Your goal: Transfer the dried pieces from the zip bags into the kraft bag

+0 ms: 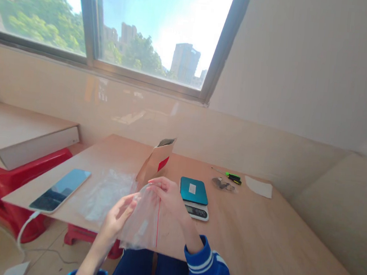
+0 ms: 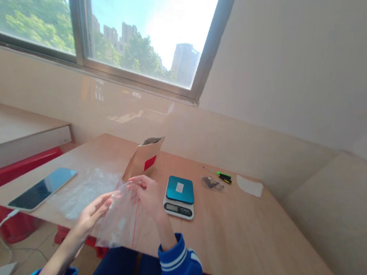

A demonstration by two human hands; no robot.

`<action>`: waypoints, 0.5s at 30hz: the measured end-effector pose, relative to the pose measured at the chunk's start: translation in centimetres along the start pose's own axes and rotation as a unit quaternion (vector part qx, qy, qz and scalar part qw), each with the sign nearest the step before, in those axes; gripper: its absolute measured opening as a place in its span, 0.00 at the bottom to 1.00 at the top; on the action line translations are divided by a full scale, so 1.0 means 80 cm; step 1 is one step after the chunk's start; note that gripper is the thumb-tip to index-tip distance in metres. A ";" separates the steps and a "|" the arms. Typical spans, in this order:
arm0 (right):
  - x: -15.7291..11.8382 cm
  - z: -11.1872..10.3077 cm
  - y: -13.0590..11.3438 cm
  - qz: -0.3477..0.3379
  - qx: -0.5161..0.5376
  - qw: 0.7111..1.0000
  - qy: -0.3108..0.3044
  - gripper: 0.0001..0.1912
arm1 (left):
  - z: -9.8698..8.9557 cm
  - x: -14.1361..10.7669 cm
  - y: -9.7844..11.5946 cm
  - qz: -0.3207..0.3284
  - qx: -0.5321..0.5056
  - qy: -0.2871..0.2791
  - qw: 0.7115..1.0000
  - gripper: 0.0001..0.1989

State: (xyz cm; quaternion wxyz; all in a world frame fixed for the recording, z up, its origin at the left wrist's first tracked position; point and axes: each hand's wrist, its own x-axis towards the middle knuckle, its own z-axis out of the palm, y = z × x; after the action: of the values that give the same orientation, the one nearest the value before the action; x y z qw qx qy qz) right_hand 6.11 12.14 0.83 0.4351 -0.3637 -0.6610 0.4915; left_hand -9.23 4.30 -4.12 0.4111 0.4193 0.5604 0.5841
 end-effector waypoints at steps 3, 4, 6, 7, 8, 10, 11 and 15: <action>-0.011 0.001 0.012 0.014 0.028 0.999 -0.019 0.11 | 0.008 0.009 0.010 0.011 0.065 0.071 0.995 0.26; -0.014 -0.003 0.014 0.021 0.041 0.999 -0.026 0.13 | 0.006 0.013 0.015 0.020 0.077 0.107 0.991 0.25; -0.020 -0.016 0.014 0.035 0.065 0.997 -0.024 0.15 | -0.003 0.026 0.024 0.040 0.088 0.172 0.980 0.22; -0.023 -0.023 0.013 0.041 0.074 0.996 -0.016 0.16 | -0.009 0.033 0.029 0.043 0.087 0.189 0.977 0.21; -0.025 -0.031 0.011 0.046 0.080 0.996 -0.004 0.17 | -0.013 0.039 0.033 0.041 0.084 0.192 0.977 0.22; -0.028 -0.042 0.006 0.050 0.087 0.995 0.012 0.18 | -0.016 0.049 0.040 0.018 0.062 0.130 0.989 0.25; -0.028 -0.045 0.005 0.049 0.086 0.995 0.012 0.18 | -0.012 0.052 0.042 -0.001 0.043 0.076 0.996 0.27; -0.027 -0.042 0.012 0.031 0.073 0.997 -0.012 0.17 | 0.016 0.049 0.040 -0.058 -0.013 -0.088 0.994 0.26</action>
State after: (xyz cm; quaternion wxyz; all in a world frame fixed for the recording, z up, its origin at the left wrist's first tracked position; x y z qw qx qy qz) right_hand 10.09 11.57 -0.12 0.4370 -0.3458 -0.6167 0.5560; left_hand -9.29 8.33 -0.82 0.4977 0.4299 0.5379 0.5274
